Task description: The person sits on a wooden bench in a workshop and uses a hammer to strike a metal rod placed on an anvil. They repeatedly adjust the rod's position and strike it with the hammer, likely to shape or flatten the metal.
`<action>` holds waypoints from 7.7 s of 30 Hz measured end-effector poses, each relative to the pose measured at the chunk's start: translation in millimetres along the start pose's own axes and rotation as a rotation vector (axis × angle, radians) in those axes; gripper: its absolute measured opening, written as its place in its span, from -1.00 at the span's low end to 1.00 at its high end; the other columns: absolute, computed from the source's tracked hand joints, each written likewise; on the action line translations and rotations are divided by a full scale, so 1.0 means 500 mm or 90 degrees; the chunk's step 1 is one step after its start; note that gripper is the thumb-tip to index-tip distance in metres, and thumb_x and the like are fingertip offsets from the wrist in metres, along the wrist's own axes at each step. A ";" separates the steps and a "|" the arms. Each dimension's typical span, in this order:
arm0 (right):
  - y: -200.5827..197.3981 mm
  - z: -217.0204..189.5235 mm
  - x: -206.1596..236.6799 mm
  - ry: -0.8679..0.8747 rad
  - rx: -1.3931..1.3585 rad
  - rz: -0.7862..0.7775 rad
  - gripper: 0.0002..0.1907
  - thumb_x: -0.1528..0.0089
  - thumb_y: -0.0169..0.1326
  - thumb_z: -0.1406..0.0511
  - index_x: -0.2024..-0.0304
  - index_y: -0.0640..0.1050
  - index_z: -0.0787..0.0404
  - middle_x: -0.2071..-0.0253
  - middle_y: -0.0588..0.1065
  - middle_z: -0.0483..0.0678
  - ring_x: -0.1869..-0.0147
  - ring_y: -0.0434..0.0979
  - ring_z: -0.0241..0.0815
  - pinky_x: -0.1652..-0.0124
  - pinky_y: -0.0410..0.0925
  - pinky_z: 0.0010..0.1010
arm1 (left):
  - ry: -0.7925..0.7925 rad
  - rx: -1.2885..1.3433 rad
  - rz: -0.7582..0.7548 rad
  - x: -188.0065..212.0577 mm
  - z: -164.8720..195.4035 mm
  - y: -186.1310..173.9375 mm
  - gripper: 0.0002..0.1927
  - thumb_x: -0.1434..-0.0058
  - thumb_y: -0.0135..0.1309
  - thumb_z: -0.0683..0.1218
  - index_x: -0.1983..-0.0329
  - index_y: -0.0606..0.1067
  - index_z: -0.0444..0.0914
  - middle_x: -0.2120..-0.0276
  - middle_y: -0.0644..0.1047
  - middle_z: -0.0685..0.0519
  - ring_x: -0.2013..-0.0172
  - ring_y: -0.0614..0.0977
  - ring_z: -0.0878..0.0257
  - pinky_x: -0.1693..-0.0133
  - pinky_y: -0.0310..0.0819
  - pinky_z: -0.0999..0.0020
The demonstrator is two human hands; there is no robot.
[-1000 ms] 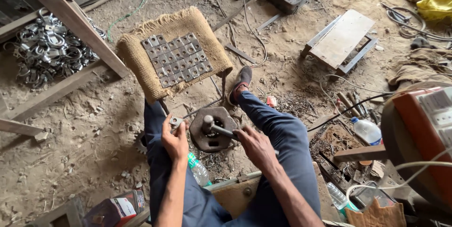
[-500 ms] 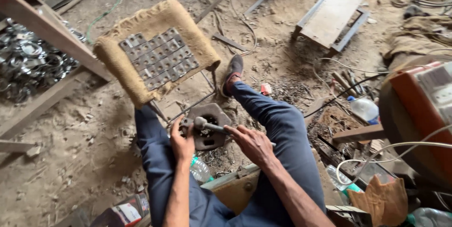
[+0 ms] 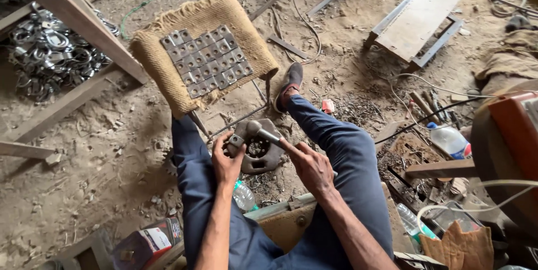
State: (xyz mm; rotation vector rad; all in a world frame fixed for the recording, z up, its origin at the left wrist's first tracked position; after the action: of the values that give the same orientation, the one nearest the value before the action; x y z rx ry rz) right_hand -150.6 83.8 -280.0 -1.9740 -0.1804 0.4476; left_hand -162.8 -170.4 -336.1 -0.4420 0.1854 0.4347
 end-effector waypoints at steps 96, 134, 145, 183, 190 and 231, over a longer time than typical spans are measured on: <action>-0.059 0.032 0.017 0.001 -0.150 0.029 -0.59 -0.35 0.05 0.23 -0.27 0.52 -0.02 0.37 0.49 -0.04 0.49 0.51 -0.10 0.47 0.40 -0.24 | -0.082 -0.047 0.033 0.048 -0.020 0.071 -0.44 -0.01 0.42 -0.05 -0.01 0.45 -0.31 0.04 0.57 -0.13 0.00 0.59 0.02 -0.09 0.49 0.10; -0.027 -0.146 0.107 -0.087 -0.132 -0.041 -0.43 -0.35 0.02 0.38 -0.42 0.38 -0.03 0.29 0.41 0.07 0.40 0.46 0.04 0.40 0.37 -0.13 | -0.184 0.355 0.062 0.101 -0.048 -0.070 -0.58 -0.28 -0.32 -0.09 0.00 0.49 -0.35 0.07 0.59 -0.14 0.03 0.60 0.09 -0.06 0.47 0.27; 0.055 -0.295 0.073 -0.103 -0.150 0.039 -0.47 -0.38 -0.01 0.38 -0.41 0.42 -0.04 0.30 0.42 0.03 0.42 0.44 -0.04 0.40 0.35 -0.17 | -0.206 0.328 0.056 0.061 -0.126 -0.162 -0.53 -0.33 -0.40 -0.04 -0.02 0.48 -0.36 0.06 0.60 -0.16 0.06 0.63 0.09 -0.03 0.53 0.23; -0.111 -0.050 0.188 0.013 -0.194 -0.089 -0.30 -0.34 -0.09 0.42 -0.52 0.14 -0.09 0.24 0.37 0.06 0.49 0.41 -0.04 0.45 0.34 -0.12 | -0.152 0.200 0.056 0.184 0.095 0.045 -0.45 -0.45 -0.43 0.07 0.00 0.54 -0.34 0.01 0.58 -0.11 -0.07 0.55 0.09 -0.15 0.34 0.19; -0.110 -0.100 0.187 -0.021 -0.214 -0.028 -0.25 -0.28 -0.03 0.44 -0.51 0.18 -0.09 0.25 0.39 0.04 0.43 0.43 -0.07 0.43 0.37 -0.16 | -0.174 0.269 0.045 0.179 0.081 0.015 -0.50 -0.39 -0.39 0.01 -0.02 0.54 -0.32 -0.01 0.59 -0.10 -0.07 0.58 0.11 -0.15 0.40 0.24; -0.075 -0.154 0.184 -0.038 -0.321 -0.025 -0.41 -0.34 0.01 0.36 -0.44 0.35 -0.04 0.33 0.52 0.31 0.41 0.48 0.25 0.33 0.38 -0.06 | -0.074 0.225 0.100 0.151 0.104 -0.058 -0.58 -0.39 -0.29 -0.10 -0.02 0.57 -0.35 -0.03 0.58 -0.11 -0.10 0.53 0.07 -0.20 0.33 0.23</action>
State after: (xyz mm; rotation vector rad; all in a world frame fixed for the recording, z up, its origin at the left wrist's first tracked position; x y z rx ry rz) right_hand -33.6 64.8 -238.8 -2.4442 -0.4008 0.4680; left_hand -78.5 -143.1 -299.2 -0.0547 0.1811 0.5671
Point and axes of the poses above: each hand's wrist, its own x-axis away from the middle knuckle, its own y-axis out of the palm, z = x × y, the point moved 10 cm from there along -x, towards the middle knuckle
